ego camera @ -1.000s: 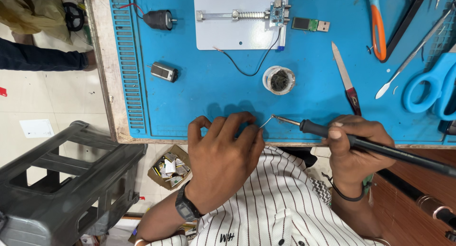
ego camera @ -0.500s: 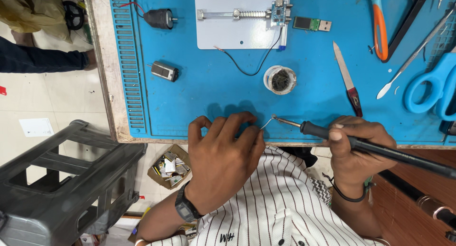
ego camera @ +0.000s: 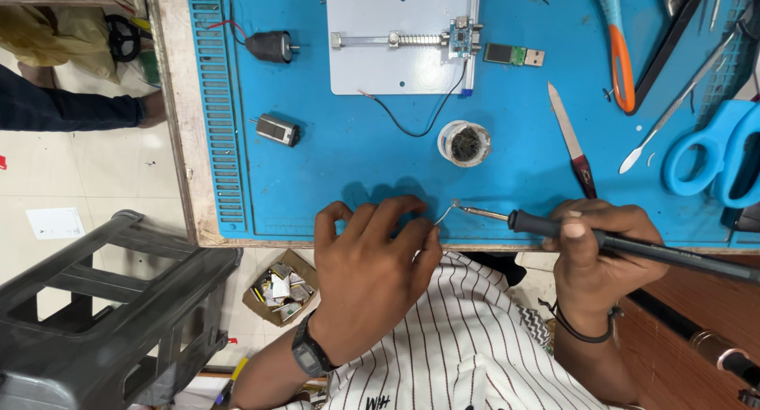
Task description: The person strips and positions a wire against a small circuit board clamped on the work mat, then solders the connection with a soldering iron, dabbing the tip in a small flux container between joints. They continue soldering points on the board, then pick up scissors to trim the wire and handle the finished assembly.
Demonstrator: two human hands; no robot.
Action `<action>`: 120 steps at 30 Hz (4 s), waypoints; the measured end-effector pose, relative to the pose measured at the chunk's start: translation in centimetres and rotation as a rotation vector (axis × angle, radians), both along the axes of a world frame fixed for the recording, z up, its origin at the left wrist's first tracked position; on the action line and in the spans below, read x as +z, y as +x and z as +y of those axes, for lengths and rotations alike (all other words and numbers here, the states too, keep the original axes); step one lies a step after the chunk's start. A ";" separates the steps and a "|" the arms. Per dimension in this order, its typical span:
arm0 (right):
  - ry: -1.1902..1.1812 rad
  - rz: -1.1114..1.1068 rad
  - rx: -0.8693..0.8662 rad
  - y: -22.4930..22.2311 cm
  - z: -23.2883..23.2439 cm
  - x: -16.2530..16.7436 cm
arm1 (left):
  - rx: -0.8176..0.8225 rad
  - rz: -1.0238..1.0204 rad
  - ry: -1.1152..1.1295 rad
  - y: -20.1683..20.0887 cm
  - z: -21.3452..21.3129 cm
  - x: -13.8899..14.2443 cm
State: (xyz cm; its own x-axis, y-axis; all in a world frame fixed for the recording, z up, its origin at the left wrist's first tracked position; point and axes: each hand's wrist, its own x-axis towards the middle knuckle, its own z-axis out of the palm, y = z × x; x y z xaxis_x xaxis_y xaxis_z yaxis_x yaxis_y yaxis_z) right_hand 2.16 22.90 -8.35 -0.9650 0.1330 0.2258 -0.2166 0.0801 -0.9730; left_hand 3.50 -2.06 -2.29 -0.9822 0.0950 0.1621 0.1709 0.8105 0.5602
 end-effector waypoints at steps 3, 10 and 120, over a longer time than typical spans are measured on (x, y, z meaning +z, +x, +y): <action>-0.005 0.003 -0.008 0.1 0.1 0.1 | 0.003 0.001 0.006 0.1 0.2 -0.3; -0.097 0.014 -0.006 -0.3 0.4 0.1 | 0.004 -0.002 0.021 0.1 0.2 -0.1; 0.375 0.229 0.262 -17.7 -2.4 3.8 | -0.130 0.248 0.196 -12.1 -2.3 -2.8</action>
State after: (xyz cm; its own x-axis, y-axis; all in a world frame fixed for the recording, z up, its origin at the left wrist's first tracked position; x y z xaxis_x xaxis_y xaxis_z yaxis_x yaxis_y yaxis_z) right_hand -15.50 20.55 -4.57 -0.8752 -0.2372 0.4216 -0.4807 0.3287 -0.8130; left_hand -8.59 -4.32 -5.12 -0.8922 0.1599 0.4224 0.4162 0.6543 0.6314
